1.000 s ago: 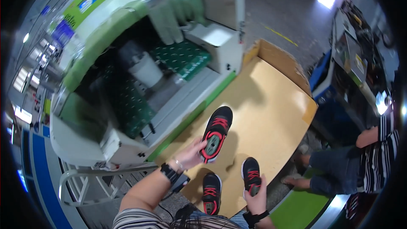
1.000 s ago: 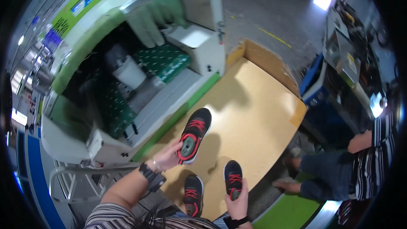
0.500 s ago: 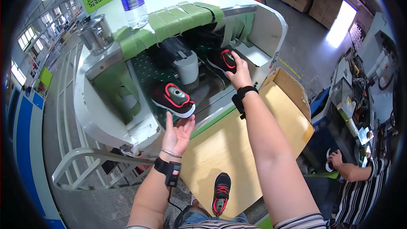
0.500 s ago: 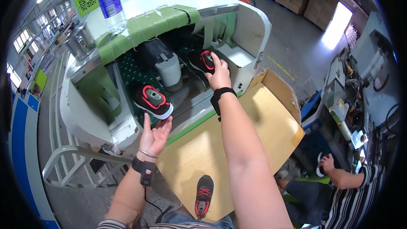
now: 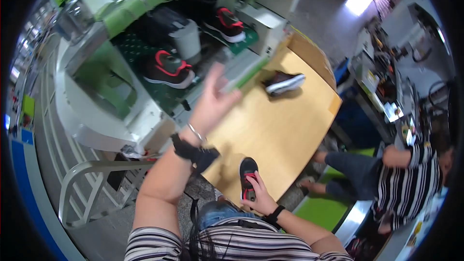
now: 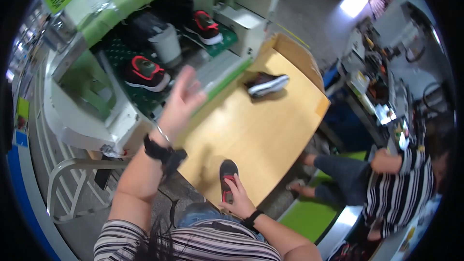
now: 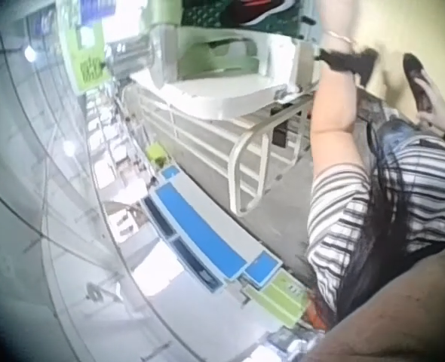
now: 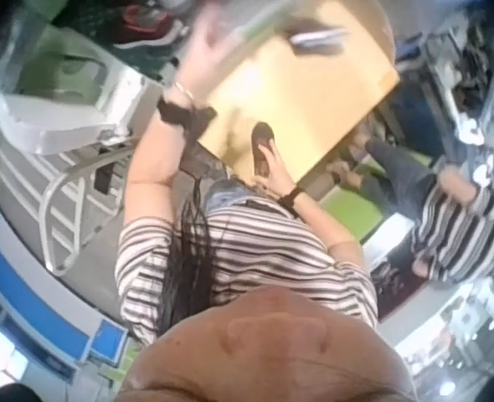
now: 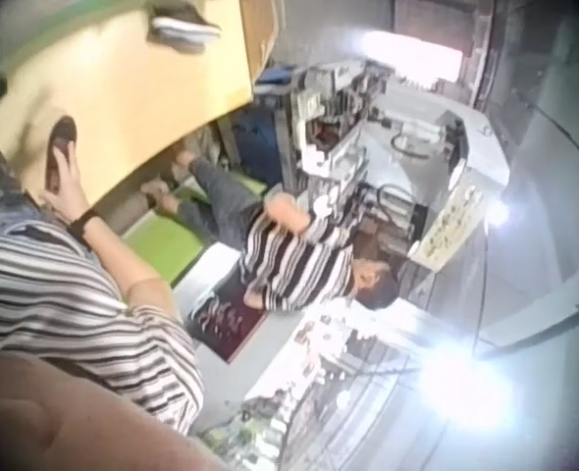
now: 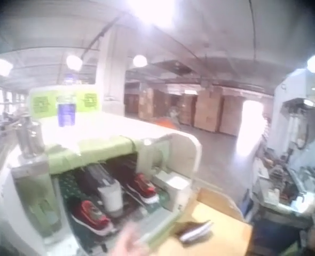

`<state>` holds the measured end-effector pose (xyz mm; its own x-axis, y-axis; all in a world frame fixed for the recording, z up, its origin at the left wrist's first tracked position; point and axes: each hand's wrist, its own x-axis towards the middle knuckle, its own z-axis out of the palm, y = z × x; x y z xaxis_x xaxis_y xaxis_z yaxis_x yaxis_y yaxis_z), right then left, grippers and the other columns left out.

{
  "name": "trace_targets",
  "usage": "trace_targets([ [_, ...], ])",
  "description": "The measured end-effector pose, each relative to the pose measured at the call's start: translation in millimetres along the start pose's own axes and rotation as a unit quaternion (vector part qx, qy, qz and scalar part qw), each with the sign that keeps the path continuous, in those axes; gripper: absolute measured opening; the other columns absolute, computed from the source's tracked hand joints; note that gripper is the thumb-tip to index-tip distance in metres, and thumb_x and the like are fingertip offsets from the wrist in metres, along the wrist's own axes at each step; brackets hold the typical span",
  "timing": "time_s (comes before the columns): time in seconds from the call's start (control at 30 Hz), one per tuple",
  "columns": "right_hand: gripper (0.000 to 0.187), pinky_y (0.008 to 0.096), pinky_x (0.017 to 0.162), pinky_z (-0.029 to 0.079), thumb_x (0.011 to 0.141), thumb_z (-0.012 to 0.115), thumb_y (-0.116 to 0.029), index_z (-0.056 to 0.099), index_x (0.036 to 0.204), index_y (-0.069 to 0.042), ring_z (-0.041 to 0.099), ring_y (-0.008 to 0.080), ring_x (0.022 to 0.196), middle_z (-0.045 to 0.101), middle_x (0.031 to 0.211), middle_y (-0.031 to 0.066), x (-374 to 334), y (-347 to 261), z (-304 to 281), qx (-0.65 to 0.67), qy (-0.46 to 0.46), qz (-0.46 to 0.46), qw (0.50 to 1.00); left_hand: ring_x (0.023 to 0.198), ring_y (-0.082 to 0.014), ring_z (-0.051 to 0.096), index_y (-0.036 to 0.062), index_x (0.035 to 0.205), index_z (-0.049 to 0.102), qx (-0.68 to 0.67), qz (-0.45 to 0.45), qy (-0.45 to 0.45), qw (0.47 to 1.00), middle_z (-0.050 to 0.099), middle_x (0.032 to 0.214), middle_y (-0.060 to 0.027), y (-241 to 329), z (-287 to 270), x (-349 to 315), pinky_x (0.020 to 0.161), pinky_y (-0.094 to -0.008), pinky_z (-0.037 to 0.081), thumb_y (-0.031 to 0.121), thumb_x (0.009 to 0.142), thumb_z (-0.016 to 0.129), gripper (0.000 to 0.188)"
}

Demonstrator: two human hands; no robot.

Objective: Picking up shoe uppers from a table and placing them into a conveyor-fed lasting or setting machine.

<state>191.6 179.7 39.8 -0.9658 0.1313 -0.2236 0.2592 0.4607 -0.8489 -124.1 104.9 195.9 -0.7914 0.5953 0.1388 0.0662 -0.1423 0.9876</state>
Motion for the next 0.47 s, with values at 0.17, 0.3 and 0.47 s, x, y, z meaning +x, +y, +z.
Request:
trace_targets([
  [0.17, 0.083, 0.0405, 0.114, 0.028, 0.074, 0.077, -0.017, 0.032, 0.143, -0.008, 0.029, 0.0456, 0.138, 0.015, 0.151, 0.032, 9, 13, 6, 0.02, 0.08, 0.082, 0.993, 0.144, -0.034, 0.02, -0.002, 0.15, 0.012, 0.017, 0.018, 0.231, 0.973, 0.018, 0.156, -0.0236, -35, -18, 33, 0.116, -0.041, 0.02, 0.02, 0.087, 0.067, 0.087],
  [0.3, 0.073, 0.0366, 0.112, 0.031, 0.075, 0.07, -0.001, 0.035, 0.139, -0.006, 0.039, 0.0325, 0.134, 0.039, 0.141, 0.0216, -8, 33, -11, 0.113, 0.111, 0.031, 0.987, 0.138, -0.0334, 0.029, 0.001, 0.148, 0.02, 0.154, 0.046, 0.27, 0.949, 0.029, 0.149, -0.0231, -64, 2, 18, 0.115, -0.042, 0.022, 0.017, 0.086, 0.067, 0.079],
  [0.47, 0.071, 0.0343, 0.11, 0.033, 0.077, 0.064, 0.005, 0.035, 0.14, -0.007, 0.041, 0.0251, 0.132, 0.04, 0.141, 0.0143, -29, 21, -69, 0.18, 0.214, 0.087, 0.956, 0.139, -0.0293, 0.029, 0.0069, 0.137, 0.042, 0.272, 0.006, 0.001, 0.962, 0.026, 0.152, -0.0142, -95, 55, 33, 0.111, -0.0383, 0.028, 0.023, 0.088, 0.065, 0.056],
])
